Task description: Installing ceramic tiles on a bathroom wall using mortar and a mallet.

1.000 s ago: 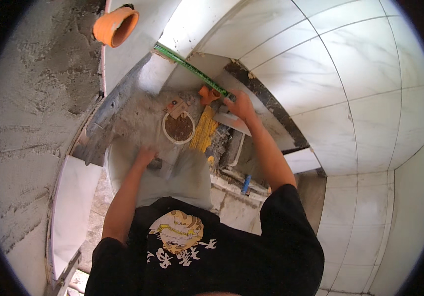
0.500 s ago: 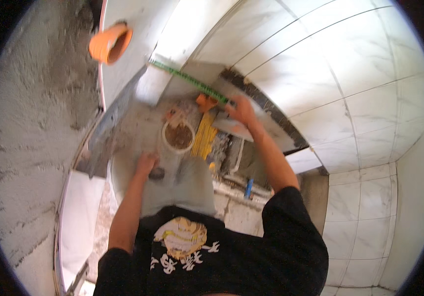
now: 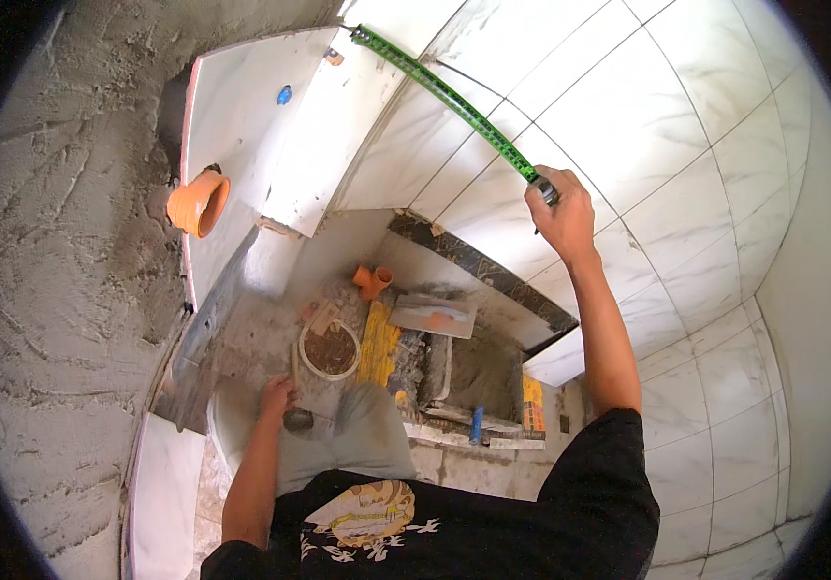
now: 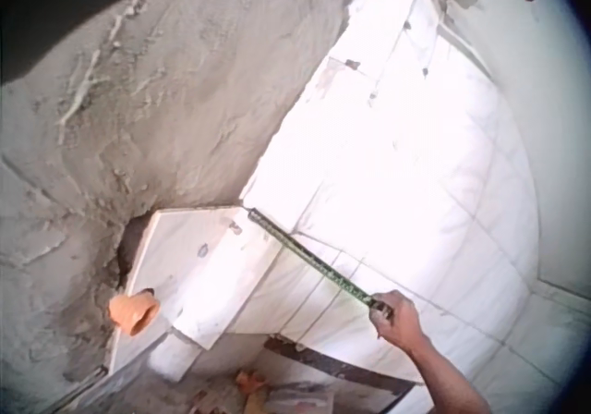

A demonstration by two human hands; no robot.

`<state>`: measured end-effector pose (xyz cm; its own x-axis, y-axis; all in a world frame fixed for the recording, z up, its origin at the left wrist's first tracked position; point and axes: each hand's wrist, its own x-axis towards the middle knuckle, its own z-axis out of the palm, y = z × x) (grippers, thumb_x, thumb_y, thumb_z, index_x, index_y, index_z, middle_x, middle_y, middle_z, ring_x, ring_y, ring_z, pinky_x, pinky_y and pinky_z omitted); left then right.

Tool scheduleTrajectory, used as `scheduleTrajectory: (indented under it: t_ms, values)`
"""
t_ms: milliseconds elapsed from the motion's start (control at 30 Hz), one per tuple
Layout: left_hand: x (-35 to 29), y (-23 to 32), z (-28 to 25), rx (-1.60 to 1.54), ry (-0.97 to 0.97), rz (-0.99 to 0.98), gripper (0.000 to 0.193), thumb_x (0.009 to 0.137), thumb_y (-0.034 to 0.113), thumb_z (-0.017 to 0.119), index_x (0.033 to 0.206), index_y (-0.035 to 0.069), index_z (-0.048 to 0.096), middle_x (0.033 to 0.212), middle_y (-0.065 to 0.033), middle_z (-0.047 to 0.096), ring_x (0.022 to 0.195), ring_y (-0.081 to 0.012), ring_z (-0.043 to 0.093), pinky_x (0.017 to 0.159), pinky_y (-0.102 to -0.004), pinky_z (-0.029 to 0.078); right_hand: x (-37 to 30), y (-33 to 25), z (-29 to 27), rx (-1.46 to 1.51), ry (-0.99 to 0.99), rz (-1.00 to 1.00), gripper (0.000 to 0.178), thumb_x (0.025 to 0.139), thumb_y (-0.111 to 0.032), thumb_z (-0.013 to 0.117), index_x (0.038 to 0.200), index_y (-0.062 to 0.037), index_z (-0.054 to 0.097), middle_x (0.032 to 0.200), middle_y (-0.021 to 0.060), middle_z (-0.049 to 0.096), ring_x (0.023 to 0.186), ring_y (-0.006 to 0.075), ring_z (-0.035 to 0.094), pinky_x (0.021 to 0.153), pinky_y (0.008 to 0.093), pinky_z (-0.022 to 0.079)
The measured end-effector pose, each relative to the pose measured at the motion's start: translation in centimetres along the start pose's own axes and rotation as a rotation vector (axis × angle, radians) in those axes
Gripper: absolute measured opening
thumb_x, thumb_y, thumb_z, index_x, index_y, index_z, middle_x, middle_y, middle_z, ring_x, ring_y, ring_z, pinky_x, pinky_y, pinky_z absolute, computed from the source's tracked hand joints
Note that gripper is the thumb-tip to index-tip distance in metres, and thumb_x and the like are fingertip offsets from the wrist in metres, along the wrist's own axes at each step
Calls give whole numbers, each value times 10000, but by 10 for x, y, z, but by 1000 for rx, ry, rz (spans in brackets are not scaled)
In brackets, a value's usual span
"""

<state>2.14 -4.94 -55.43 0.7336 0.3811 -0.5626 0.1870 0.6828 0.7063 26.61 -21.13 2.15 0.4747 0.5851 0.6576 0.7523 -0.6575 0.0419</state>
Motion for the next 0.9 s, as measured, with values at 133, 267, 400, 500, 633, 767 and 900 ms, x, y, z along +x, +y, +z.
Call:
scheduleTrajectory:
  t_ms: [133, 267, 400, 500, 633, 767, 900]
  values:
    - [-2, 10, 5, -49, 35, -18, 188, 957, 113, 562, 1116, 35, 627, 822, -43, 644, 658, -122, 615, 524, -264, 467, 12, -7, -5, -66, 17, -29, 330, 829, -215, 666, 1114, -57, 720, 982, 138, 684, 785, 300, 668, 735, 373, 532]
    - [-6, 13, 4, -55, 21, -30, 172, 960, 96, 557, 1106, 32, 621, 824, -50, 636, 647, -120, 601, 513, -264, 458, 21, -19, -7, -134, -6, -12, 336, 825, -223, 662, 1116, -68, 724, 971, 120, 679, 785, 285, 672, 742, 383, 539]
    - [-4, 12, 2, -151, 17, -32, 153, 962, 85, 558, 1095, 32, 613, 818, -56, 623, 623, -117, 578, 501, -263, 448, 28, -24, -5, -167, -28, -10, 335, 822, -232, 659, 1109, -72, 726, 944, 111, 670, 770, 281, 672, 731, 391, 542]
    - [-5, 16, 4, -156, 34, -61, 150, 961, 88, 563, 1093, 39, 614, 818, -53, 624, 615, -116, 577, 499, -260, 448, 29, -18, -2, -168, -13, -25, 335, 822, -227, 656, 1109, -70, 726, 947, 110, 670, 762, 284, 669, 724, 392, 543]
    - [-4, 11, 0, -198, 6, -18, 149, 955, 100, 578, 1090, 53, 619, 818, -39, 634, 621, -115, 592, 508, -252, 460, 32, -17, 0, -183, -17, -29, 338, 822, -225, 653, 1112, -69, 725, 957, 115, 671, 773, 287, 671, 735, 397, 544]
    - [-5, 11, 0, -196, 14, -23, 140, 953, 111, 587, 1080, 63, 624, 824, -33, 642, 635, -115, 603, 511, -251, 467, 32, -10, 3, -182, -6, -48, 335, 823, -225, 654, 1112, -72, 726, 967, 121, 672, 793, 298, 673, 745, 406, 545]
    - [-6, 12, -1, -204, 29, 11, 113, 918, 86, 611, 1011, 34, 648, 732, -26, 621, 568, -107, 570, 482, -251, 439, 32, -13, 4, -198, -6, -35, 329, 824, -226, 654, 1106, -73, 729, 974, 120, 673, 807, 307, 675, 746, 410, 546]
